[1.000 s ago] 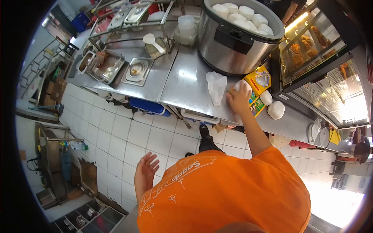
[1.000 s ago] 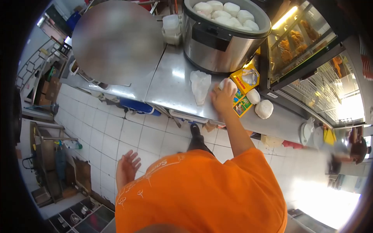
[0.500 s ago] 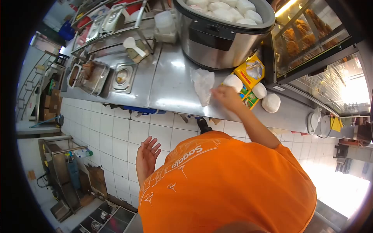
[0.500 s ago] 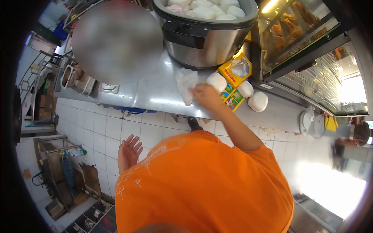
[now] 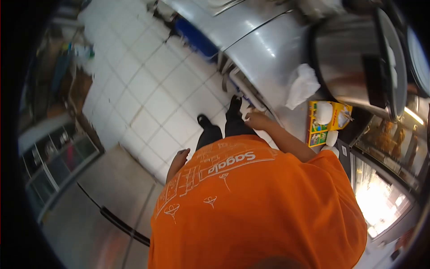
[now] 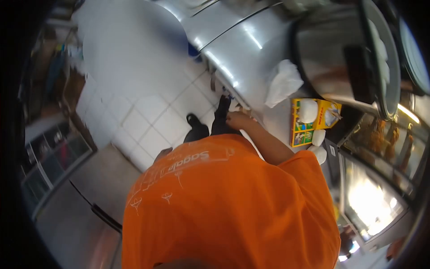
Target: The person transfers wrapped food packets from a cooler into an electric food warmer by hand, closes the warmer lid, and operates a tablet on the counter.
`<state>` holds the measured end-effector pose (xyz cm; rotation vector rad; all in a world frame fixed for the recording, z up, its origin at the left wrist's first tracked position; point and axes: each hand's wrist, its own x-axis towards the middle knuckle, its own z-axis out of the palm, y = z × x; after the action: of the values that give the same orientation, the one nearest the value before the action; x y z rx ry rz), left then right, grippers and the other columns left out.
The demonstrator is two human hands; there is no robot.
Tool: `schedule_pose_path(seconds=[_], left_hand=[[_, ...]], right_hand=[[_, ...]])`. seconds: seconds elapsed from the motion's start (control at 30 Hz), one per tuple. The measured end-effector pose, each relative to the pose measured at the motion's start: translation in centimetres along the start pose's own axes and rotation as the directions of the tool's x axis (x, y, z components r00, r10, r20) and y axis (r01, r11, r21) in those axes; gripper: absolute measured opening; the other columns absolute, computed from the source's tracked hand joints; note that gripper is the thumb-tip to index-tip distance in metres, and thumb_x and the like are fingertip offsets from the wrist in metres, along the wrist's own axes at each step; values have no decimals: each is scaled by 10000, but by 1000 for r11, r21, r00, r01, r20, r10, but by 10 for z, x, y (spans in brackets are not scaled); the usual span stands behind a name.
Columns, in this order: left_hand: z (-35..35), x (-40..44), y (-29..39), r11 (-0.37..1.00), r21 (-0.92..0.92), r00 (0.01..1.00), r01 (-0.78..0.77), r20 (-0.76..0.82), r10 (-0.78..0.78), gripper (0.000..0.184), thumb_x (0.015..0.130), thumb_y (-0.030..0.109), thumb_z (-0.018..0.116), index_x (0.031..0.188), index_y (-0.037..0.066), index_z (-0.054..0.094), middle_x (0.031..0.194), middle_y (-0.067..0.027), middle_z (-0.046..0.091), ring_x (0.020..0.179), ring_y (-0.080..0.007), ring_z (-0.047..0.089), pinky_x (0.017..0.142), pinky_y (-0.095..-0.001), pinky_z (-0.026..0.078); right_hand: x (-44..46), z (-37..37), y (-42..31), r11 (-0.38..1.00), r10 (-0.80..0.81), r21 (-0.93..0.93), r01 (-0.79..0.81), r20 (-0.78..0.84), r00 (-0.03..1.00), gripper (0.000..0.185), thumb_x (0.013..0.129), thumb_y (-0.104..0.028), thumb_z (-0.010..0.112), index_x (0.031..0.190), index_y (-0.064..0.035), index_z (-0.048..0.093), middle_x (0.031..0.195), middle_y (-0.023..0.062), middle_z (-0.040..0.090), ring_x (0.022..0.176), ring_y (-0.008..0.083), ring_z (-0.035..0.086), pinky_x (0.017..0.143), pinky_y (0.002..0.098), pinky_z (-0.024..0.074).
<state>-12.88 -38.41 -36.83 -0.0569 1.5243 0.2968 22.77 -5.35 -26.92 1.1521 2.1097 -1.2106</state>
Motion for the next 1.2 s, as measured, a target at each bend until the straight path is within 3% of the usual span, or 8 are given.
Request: schedule_pose_path(seconds=[0.13,0.27,0.4,0.63,0.8,1.07,1.1,1.2], left_hand=[[34,-65,4,982,150,991,117,41,-124,925,762,539,646,1438,43,255,1299,-233,478,1215,-380,459,931,-466,433],[54,-76,17,960,220,979,174,62,-192,1027,719,550,692,1463,49,193,1319,-267,443,1241,-401,435,951,-470,432],[81,-20,-11,930,303,978,206,-40,-204,1302,579,573,797,1486,73,8,1357,-335,342,1268,-451,390,1016,-468,396],[125,56,22,768,563,952,305,-193,-237,1452,453,484,894,1478,137,-74,1330,-342,332,1153,-491,472,942,-495,451],[156,103,15,705,587,915,397,-313,-254,1404,457,443,899,1486,173,-18,1348,-324,310,1130,-465,489,938,-473,452],[186,139,6,681,636,927,362,-320,-194,1241,510,387,873,1474,138,131,1349,-308,319,1160,-471,443,967,-485,412],[187,148,1,678,657,935,330,-326,-140,1206,521,377,870,1466,125,164,1342,-308,328,1162,-472,441,970,-486,409],[186,177,15,750,645,960,145,-274,50,939,633,270,825,1393,54,317,1328,-255,386,1180,-423,449,978,-455,411]], right_hand=[[54,58,71,962,256,-131,-238,143,956,324,848,-296,525,1010,-42,644,1041,206,639,996,344,613,872,442,474],[71,45,58,909,396,240,-340,-249,884,227,858,-225,551,958,-43,642,894,184,655,868,326,642,764,397,501],[163,58,154,944,325,132,-303,-538,778,249,866,-279,588,961,-60,656,877,148,674,834,297,653,734,375,504],[291,49,307,886,337,-210,-413,-321,885,285,840,-216,578,1094,-98,631,1058,159,647,979,302,621,821,397,491],[353,33,353,414,367,-858,-304,-148,918,394,895,-212,522,1282,-154,478,1326,124,484,1183,273,511,897,457,464],[365,7,374,194,295,-981,-27,32,955,575,747,-224,716,1264,-176,469,1331,101,452,1205,260,475,878,453,463],[358,4,376,136,99,-989,57,71,993,680,628,-263,802,1222,-132,499,1214,111,537,1108,286,543,875,433,468],[355,0,452,579,-14,-803,138,159,987,623,637,-274,787,1175,-96,527,1129,131,585,1074,298,562,891,398,462]])
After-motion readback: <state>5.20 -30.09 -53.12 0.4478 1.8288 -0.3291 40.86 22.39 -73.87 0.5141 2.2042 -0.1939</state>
